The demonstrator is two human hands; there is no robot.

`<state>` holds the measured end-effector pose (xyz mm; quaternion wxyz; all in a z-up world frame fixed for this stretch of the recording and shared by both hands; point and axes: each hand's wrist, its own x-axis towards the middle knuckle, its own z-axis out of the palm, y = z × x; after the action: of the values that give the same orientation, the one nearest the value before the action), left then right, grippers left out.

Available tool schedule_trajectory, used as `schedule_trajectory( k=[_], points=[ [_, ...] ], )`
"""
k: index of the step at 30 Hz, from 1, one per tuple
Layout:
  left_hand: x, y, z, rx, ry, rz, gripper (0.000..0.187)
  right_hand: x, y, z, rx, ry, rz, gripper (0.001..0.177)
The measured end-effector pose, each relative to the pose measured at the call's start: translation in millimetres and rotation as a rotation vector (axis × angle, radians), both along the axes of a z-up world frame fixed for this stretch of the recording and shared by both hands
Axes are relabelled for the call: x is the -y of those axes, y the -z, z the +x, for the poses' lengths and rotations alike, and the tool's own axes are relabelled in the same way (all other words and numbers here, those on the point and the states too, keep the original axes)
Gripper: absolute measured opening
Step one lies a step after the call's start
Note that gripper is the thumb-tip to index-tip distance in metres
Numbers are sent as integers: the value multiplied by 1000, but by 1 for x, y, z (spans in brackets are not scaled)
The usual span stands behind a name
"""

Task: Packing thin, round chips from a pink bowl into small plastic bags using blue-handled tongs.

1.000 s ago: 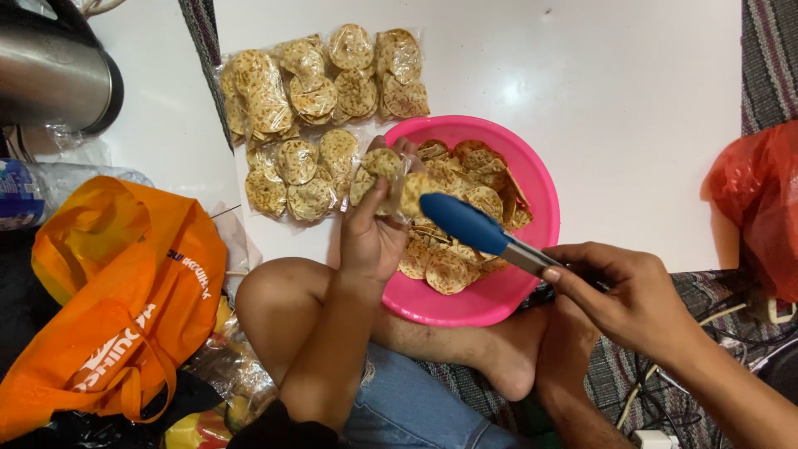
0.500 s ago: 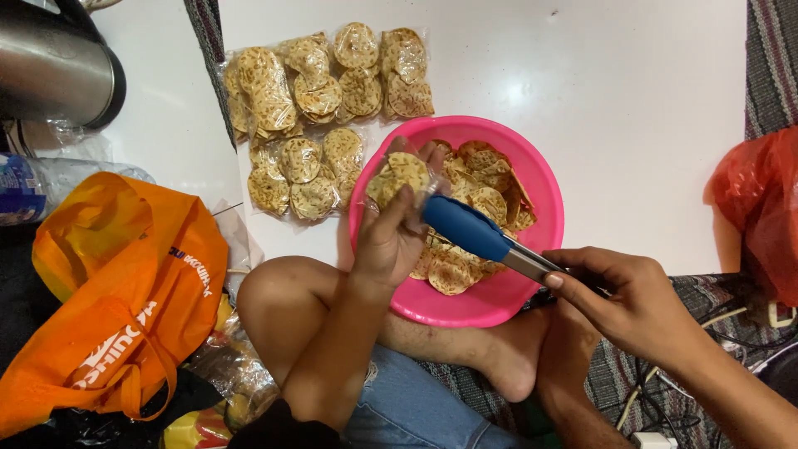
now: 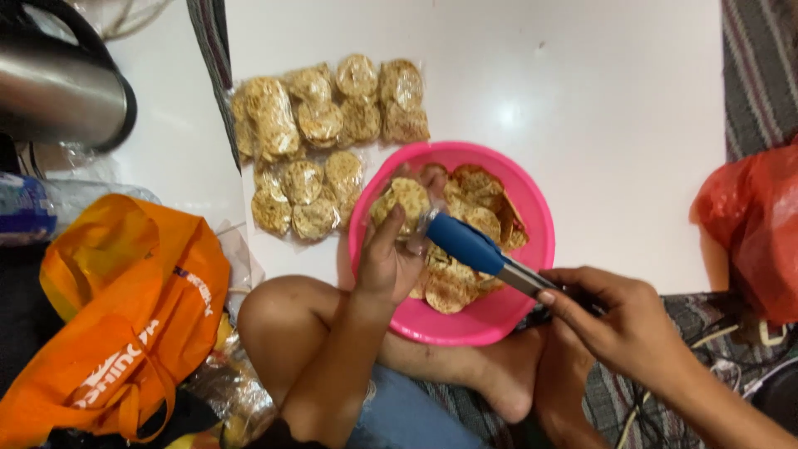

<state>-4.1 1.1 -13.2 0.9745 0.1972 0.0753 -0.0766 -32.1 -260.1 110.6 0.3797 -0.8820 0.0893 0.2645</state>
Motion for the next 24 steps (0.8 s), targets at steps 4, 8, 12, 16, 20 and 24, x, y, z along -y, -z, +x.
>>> schedule_trajectory(
  k=[4, 8, 12, 16, 20, 24],
  points=[
    [3, -12, 7, 47, 24, 6, 56, -4, -2, 2, -56, 10, -51, 33],
    [4, -11, 4, 17, 60, -12, 62, -5, -2, -1, -70, 14, -26, 31],
    [-2, 15, -5, -132, 56, 33, 46, -5, -5, -1, -64, 25, -35, 30],
    [4, -11, 0, -46, 67, -30, 71, -4, -3, 0, -77, 12, -54, 30],
    [-6, -9, 12, -25, -58, 70, 58, 3, -1, -1, -122, 11, -68, 31],
    [-23, -11, 14, -76, -104, 142, 52, 11, 4, -1, -266, 41, -35, 37]
  ],
)
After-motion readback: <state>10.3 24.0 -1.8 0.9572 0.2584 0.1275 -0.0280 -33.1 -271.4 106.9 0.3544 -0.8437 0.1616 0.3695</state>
